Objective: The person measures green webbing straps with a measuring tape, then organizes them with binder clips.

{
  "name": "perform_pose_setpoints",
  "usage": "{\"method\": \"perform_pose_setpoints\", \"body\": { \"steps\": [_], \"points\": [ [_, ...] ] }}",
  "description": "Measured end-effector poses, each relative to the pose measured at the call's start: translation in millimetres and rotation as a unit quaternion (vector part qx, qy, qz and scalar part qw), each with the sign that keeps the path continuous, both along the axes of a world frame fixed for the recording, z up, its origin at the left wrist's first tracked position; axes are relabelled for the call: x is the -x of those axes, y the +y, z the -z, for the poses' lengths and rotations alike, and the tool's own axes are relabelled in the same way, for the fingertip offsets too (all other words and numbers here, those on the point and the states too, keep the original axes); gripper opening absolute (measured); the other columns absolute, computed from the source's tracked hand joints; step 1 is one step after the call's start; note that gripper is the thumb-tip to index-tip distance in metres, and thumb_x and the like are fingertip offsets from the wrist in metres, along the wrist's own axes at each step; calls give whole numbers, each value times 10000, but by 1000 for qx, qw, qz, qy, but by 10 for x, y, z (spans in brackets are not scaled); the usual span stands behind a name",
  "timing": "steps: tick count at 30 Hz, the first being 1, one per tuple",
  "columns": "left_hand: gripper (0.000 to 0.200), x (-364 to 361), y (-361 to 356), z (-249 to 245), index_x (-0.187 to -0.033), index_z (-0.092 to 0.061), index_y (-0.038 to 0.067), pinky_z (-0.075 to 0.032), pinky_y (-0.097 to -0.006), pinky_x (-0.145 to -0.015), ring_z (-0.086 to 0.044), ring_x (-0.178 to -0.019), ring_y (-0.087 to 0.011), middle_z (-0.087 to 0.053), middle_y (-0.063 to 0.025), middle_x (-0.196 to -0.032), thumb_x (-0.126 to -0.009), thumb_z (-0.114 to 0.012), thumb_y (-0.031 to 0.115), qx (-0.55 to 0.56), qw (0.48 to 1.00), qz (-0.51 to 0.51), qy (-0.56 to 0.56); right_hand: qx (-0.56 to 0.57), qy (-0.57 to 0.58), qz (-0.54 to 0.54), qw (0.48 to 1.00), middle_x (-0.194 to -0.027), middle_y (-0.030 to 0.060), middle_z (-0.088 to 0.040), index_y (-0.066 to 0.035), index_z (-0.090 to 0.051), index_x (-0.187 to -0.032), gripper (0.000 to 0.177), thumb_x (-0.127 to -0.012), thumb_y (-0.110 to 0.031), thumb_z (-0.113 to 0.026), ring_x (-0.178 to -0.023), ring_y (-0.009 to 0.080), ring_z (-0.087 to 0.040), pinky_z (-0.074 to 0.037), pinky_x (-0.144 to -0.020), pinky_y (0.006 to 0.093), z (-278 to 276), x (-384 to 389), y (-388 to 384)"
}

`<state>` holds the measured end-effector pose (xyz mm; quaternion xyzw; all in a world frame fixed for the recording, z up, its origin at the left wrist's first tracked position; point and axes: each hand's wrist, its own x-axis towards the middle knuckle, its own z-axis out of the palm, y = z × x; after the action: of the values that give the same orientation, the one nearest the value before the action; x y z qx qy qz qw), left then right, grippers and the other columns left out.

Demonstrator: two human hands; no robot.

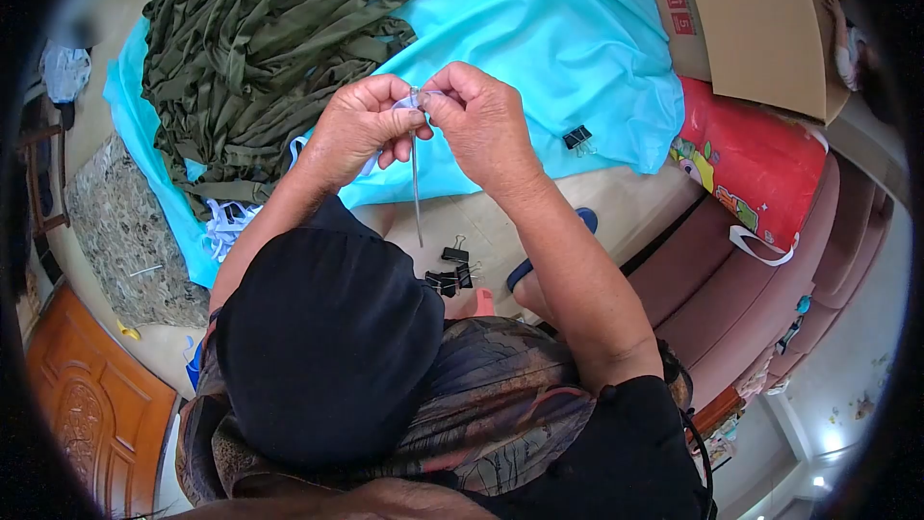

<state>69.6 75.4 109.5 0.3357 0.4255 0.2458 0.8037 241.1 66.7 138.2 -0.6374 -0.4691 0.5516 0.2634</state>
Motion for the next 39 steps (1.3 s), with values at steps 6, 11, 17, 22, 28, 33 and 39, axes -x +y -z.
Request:
{"method": "perform_pose_setpoints", "body": {
  "steps": [6,11,17,22,28,33,39],
  "points": [
    [147,20,-16,32,-942,-578,21,-432,-192,-421,-597,-564,-91,-663,-86,-798,-939,-588,168,34,998,-14,-55,46,29,11,998,-682,53,-637,10,-607,-816,87,-831,-74,-622,-579,65,-554,-444,-509,232,-62,18,35],
    [143,17,-17,35,-943,-566,18,-451,-205,-425,-603,-564,-106,-661,-97,-798,-941,-582,160,37,998,-9,-40,59,38,21,997,-666,51,-629,10,-598,-824,104,-832,-90,-625,-544,61,-530,-419,-465,225,-19,20,36],
    [131,11,-13,49,-932,-560,22,-477,-224,-435,-609,-558,-115,-661,-104,-794,-932,-592,149,44,998,-6,-34,62,41,44,996,-674,46,-629,14,-612,-814,114,-816,-98,-638,-573,64,-542,-436,-490,239,38,19,22],
    [118,9,-13,54,-921,-560,30,-496,-236,-449,-622,-569,-126,-663,-110,-803,-926,-599,142,41,999,8,-23,58,38,50,996,-671,47,-626,20,-613,-816,125,-816,-100,-644,-566,61,-531,-431,-475,245,39,20,43],
    [127,-1,-23,46,-936,-618,-7,-526,-257,-502,-639,-629,-152,-665,-117,-851,-925,-592,117,44,998,-24,-37,34,73,49,996,-688,50,-631,17,-606,-824,112,-837,-89,-638,-582,72,-539,-453,-511,247,25,22,72],
    [168,-19,-23,42,-994,-651,-31,-544,-287,-604,-644,-745,-172,-657,-112,-907,-929,-581,108,44,996,-65,-34,-40,73,52,995,-770,54,-642,7,-577,-856,84,-886,-70,-594,-687,87,-566,-482,-630,249,201,25,-14],
    [150,-32,-46,120,-972,-644,-30,-544,-289,-618,-646,-757,-178,-655,-111,-903,-930,-577,97,55,993,-96,-37,-55,104,127,985,-823,53,-612,-15,-512,-894,90,-941,-90,-527,-715,95,-532,-468,-638,271,352,189,-140]
  ]
}}
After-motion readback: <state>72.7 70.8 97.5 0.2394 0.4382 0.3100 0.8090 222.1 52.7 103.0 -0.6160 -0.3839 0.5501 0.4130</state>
